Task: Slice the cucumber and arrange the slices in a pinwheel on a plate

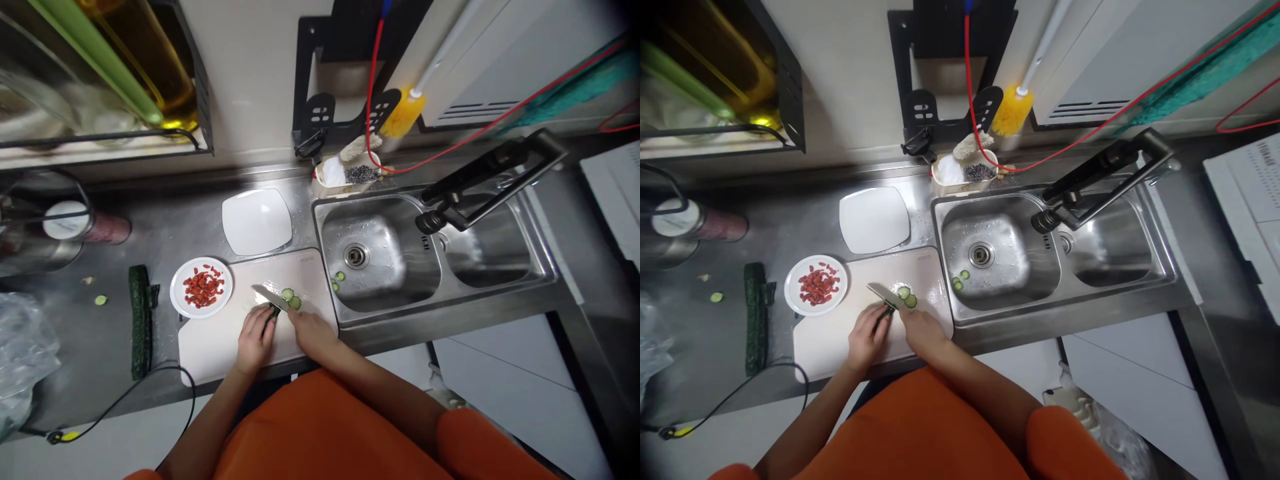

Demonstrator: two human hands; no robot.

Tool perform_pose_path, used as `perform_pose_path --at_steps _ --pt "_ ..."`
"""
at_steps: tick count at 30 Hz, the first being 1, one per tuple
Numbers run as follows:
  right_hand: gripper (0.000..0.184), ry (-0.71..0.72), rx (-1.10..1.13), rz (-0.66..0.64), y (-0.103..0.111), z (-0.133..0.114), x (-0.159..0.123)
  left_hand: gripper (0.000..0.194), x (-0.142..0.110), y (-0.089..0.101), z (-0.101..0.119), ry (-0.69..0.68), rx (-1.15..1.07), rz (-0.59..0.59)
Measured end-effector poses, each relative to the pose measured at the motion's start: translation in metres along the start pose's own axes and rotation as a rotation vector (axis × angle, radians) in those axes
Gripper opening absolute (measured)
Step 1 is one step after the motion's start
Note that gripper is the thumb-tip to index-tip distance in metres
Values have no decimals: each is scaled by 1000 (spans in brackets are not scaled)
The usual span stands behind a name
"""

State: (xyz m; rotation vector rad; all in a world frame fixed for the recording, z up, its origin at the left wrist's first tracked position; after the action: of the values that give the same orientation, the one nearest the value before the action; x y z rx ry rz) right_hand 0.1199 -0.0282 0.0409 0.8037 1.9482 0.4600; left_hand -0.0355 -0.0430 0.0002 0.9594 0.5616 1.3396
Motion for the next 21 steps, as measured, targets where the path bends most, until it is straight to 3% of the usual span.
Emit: perform_pose_path --at_steps 8,21 --pt "48 -40 -15 21 8 5 -9 34 -4 1 -3 -30 30 -3" --pt "32 -24 -90 22 14 -8 -43 22 -7 -4 -5 -42 81 27"
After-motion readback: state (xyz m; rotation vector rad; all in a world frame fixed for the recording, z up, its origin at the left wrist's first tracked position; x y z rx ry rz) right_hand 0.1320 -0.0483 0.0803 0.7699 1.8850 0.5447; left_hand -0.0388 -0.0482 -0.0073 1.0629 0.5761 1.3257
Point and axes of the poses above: each hand's wrist, its own x-axis towards the middle knuckle, its own y-axis out of the back of the hand, z = x × y, the point moved 3 cm from there along x, towards the middle knuckle, and after that the axes turned 13 degrees about x, right-handed, at the moved point
